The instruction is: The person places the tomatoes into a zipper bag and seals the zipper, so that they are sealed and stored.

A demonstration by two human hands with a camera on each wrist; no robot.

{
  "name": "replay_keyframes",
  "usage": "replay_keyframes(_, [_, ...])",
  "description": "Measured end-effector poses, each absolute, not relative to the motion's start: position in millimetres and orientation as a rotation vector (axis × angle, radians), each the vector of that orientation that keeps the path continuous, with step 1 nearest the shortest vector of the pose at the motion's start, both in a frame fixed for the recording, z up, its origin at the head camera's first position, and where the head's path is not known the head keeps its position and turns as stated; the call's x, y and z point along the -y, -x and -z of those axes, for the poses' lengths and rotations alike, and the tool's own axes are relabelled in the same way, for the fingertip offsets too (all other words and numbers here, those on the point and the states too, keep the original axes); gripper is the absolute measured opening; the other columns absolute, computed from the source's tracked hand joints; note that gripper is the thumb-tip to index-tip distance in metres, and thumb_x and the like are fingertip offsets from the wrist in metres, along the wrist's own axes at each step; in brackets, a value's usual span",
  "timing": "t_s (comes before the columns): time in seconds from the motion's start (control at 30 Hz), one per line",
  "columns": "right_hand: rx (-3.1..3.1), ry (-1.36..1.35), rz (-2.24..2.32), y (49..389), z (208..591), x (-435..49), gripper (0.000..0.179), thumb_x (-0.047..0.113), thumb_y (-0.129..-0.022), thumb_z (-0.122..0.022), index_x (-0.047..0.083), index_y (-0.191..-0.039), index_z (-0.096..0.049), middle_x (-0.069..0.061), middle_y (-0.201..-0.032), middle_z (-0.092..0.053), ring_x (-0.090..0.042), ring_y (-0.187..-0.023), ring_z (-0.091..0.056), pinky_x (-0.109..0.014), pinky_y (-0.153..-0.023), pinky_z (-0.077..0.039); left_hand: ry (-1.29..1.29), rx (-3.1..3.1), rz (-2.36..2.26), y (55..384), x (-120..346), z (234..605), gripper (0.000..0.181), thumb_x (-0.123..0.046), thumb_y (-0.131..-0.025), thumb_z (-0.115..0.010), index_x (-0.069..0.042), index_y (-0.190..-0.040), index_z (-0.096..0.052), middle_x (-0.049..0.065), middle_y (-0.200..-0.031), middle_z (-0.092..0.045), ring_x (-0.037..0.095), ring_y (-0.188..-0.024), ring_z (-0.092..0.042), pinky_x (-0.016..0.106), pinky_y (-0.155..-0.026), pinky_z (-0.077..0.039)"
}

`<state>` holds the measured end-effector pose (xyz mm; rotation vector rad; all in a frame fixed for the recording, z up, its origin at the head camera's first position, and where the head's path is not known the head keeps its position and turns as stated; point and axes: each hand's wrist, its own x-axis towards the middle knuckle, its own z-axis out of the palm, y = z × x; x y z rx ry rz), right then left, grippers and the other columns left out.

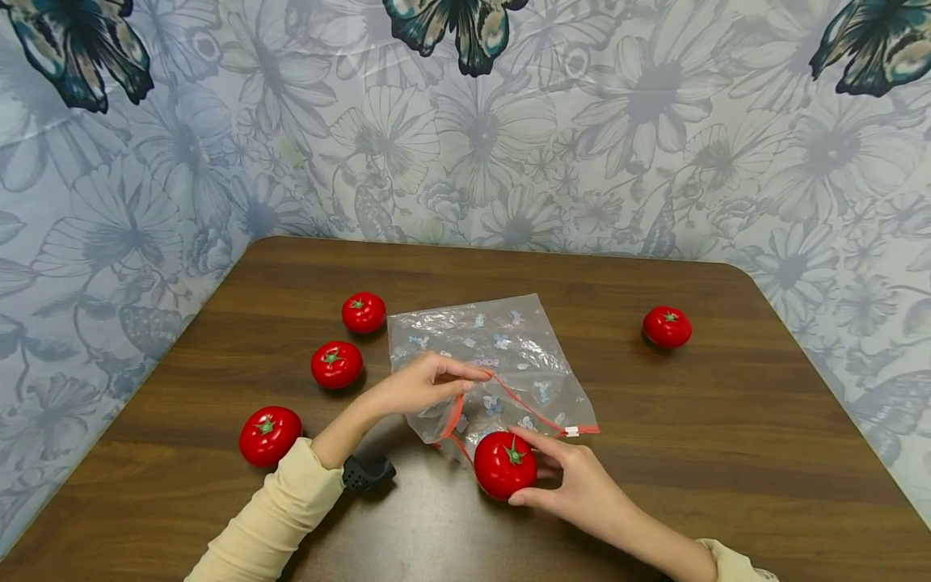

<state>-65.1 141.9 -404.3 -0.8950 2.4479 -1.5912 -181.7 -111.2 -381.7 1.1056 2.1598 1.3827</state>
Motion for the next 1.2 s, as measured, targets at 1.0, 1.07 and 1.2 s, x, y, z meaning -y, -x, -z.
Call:
replay_keyframes(1.0, [-3.085,1.048,0.926,68,396,-151,0.064,0.017,-0.066,-0.086,0.005,-0.123,-0.061,-0.005,-0.117,-0.063,-0.018,-0.103,-0.061,-0.034,-0.079,-0.051,-1.082,-2.137,-1.398,181,109,381,0.029,-0.003,-0.093,-0.056,0.003,-0.121,-0.061,0.008,-0.122,-0.060,0.010,-0.095,-0.053,0.024,-0.072,-0.042])
replay_keyframes(1.07, [-3.102,1.083,0.918,68,397,-151,0.062,0.017,-0.064,-0.086,0.006,-0.121,-0.063,-0.004,-0.117,-0.063,-0.017,-0.104,-0.061,-0.034,-0.079,-0.051,-1.083,-2.139,-1.400,181,109,381,0.029,-0.003,-0.093,-0.056,0.003,-0.121,-0.061,0.007,-0.121,-0.060,0.009,-0.098,-0.054,0.024,-0.074,-0.042])
replay_keyframes(1.2, [-3.125,1.120,0.880,70,398,-149,0.061,0.018,-0.065,-0.086,0.007,-0.121,-0.064,-0.004,-0.119,-0.062,-0.017,-0.105,-0.060,-0.034,-0.079,-0.051,-1.087,-2.141,-1.404,180,109,381,0.028,-0.003,-0.093,-0.056,0.002,-0.120,-0.062,0.007,-0.121,-0.061,0.010,-0.107,-0.054,0.023,-0.076,-0.043])
